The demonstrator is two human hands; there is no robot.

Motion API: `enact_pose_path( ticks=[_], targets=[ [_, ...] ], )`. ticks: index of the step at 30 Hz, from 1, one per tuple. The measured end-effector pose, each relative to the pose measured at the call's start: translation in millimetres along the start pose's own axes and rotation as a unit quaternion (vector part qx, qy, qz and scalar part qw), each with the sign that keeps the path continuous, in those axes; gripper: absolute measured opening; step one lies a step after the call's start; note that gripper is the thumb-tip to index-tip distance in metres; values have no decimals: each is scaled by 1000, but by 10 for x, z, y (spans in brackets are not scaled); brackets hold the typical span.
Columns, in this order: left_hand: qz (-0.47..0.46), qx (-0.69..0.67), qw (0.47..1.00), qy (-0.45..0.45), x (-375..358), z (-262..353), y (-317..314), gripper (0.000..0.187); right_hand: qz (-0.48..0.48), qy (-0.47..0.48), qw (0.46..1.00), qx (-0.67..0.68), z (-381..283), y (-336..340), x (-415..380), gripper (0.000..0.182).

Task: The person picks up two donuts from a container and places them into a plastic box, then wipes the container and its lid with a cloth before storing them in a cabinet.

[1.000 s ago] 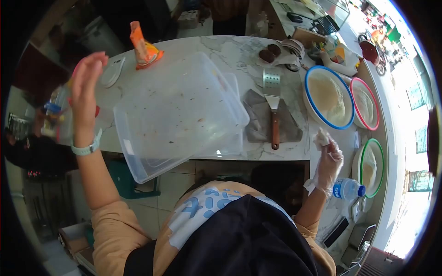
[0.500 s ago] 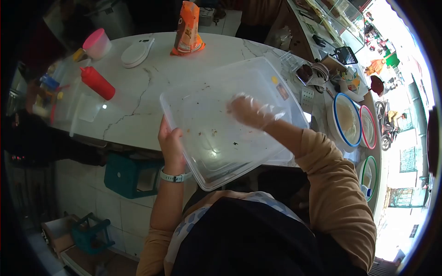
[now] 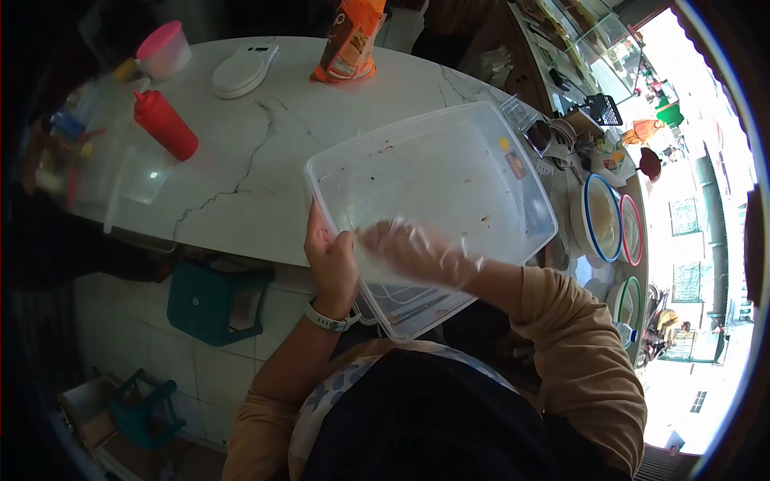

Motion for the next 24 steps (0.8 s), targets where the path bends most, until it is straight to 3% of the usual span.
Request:
enact_pose_path(
  ticks=[1,2,4,5,6,8,10,11,13,14,15,16,18,20,21,23,24],
  targets=[
    [-9,3,1000,20,-9,13,18,69,-40,16,983,-176,-9,345,255,20],
    [-16,5,999,34,6,15,13,69,-60,52,878,-471,-131,726,589,19],
    [-15,13,999,26,8,-11,26,69,-77,-47,576,-813,-672,1306,1059,10],
    [-13,19,1000,15,19,-25,17,69,-35,129,371,-919,-772,1350,1097,13],
    [-19,19,1000,15,32,-35,-5,69,11,101,489,-866,-891,1407,1186,14],
    [-7,14,1000,13,22,-39,-26,69,22,61,528,-847,-840,1116,1074,14],
    [1,11,1000,7,32,-65,-21,67,0,124,550,-826,-826,361,584,15],
    [21,9,1000,0,37,-85,-14,66,-80,250,556,-788,-674,201,431,17],
    [117,128,975,-141,31,-86,-11,60,-187,143,631,-739,-745,-189,175,20],
    [161,240,910,-297,-11,82,-37,56,-208,280,658,-667,-720,-93,162,23],
    [200,340,805,-443,-106,311,-138,51,-204,271,631,-698,-832,-32,190,23],
    [195,336,804,-451,-205,456,-271,51,-199,265,602,-727,-988,37,251,24],
    [-26,357,770,-529,-605,747,-644,39,-75,132,648,-746,-1458,150,270,20],
    [-310,294,766,-480,-1085,865,-1261,30,26,199,593,-780,-1809,287,204,16],
    [-321,313,741,-500,-1383,930,-1593,21,30,203,595,-777,-1866,373,187,16],
    [-321,260,762,-498,-1706,774,-2007,16,67,282,480,-828,-1982,486,67,12],
    [-328,260,758,-501,-1781,711,-2120,16,76,282,482,-826,-2018,513,-70,12]
  ],
)
Point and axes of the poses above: each hand's wrist, its own x-axis towards the middle knuckle, its own y-axis out of the back of the hand, z = x × y, the point moved 2 cm from there along x, towards the middle knuckle, and after that the axes turned 1 degree about -x, right-handed, at the moved point
